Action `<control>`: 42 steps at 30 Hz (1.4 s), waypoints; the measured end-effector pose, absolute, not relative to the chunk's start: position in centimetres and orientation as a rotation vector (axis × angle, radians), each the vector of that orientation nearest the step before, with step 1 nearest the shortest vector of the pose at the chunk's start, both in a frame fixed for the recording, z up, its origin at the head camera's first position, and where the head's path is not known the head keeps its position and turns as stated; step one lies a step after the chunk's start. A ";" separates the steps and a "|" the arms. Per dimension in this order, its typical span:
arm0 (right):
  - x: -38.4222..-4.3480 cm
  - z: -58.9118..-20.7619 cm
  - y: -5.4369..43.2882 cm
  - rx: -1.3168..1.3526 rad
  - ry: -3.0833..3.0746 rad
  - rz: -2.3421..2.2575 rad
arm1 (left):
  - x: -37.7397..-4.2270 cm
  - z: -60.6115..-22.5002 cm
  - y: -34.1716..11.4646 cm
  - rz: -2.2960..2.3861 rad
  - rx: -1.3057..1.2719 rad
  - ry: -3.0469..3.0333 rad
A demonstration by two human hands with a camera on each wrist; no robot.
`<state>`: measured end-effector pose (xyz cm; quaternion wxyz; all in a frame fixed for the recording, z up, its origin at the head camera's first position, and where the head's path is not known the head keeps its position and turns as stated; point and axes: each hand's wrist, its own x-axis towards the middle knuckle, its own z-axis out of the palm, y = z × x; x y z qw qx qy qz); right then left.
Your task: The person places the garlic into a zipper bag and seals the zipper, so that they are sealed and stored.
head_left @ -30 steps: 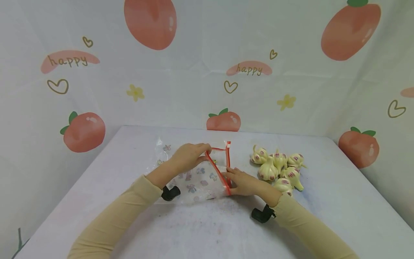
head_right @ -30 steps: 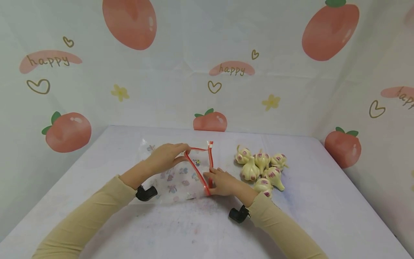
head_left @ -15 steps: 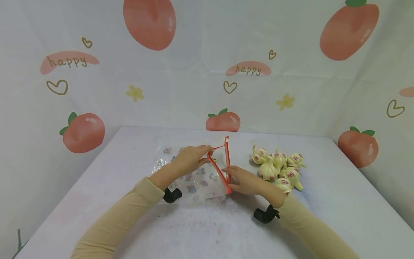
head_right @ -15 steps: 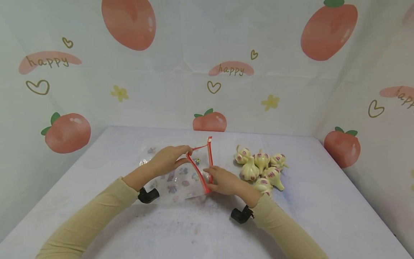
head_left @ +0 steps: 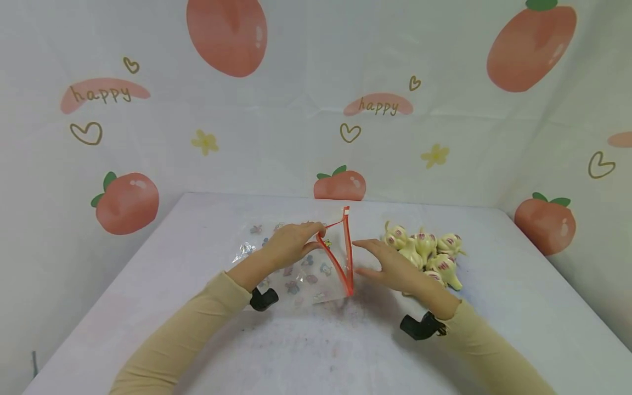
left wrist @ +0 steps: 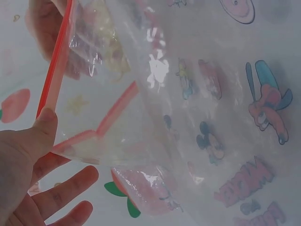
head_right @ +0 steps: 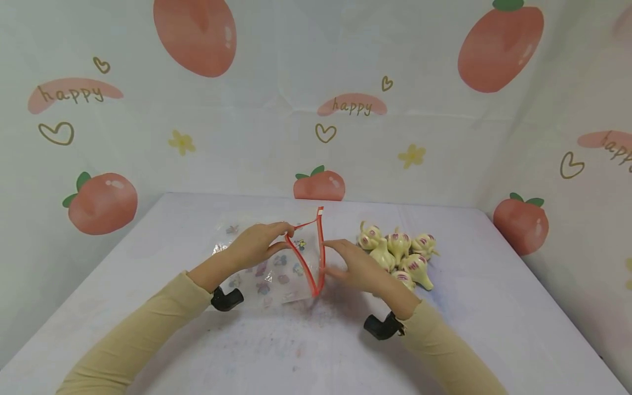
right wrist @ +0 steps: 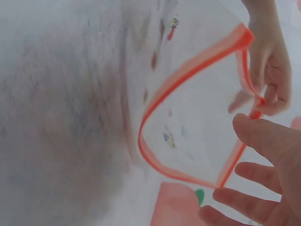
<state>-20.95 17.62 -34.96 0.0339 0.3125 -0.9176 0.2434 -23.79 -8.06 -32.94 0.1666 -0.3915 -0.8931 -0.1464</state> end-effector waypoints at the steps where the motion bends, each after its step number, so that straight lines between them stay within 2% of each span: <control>1: -20.9 -34.9 17.8 0.956 -2.809 0.751 | -23.8 -33.0 -8.1 -0.415 -1.113 -2.541; 15: -20.5 -33.7 22.1 0.826 -2.670 0.827 | -23.7 -33.0 -8.3 -0.430 -1.113 -2.545; 23: -20.0 -32.8 26.0 0.719 -2.799 0.835 | -23.7 -33.0 -8.5 -0.422 -1.100 -2.565; 33: -19.7 -32.8 29.6 0.757 -2.906 0.935 | -23.6 -33.1 -8.6 -0.421 -1.088 -2.594; 42: -19.4 -33.1 30.7 0.865 -3.022 0.969 | -23.6 -33.1 -8.7 -0.438 -1.119 -2.572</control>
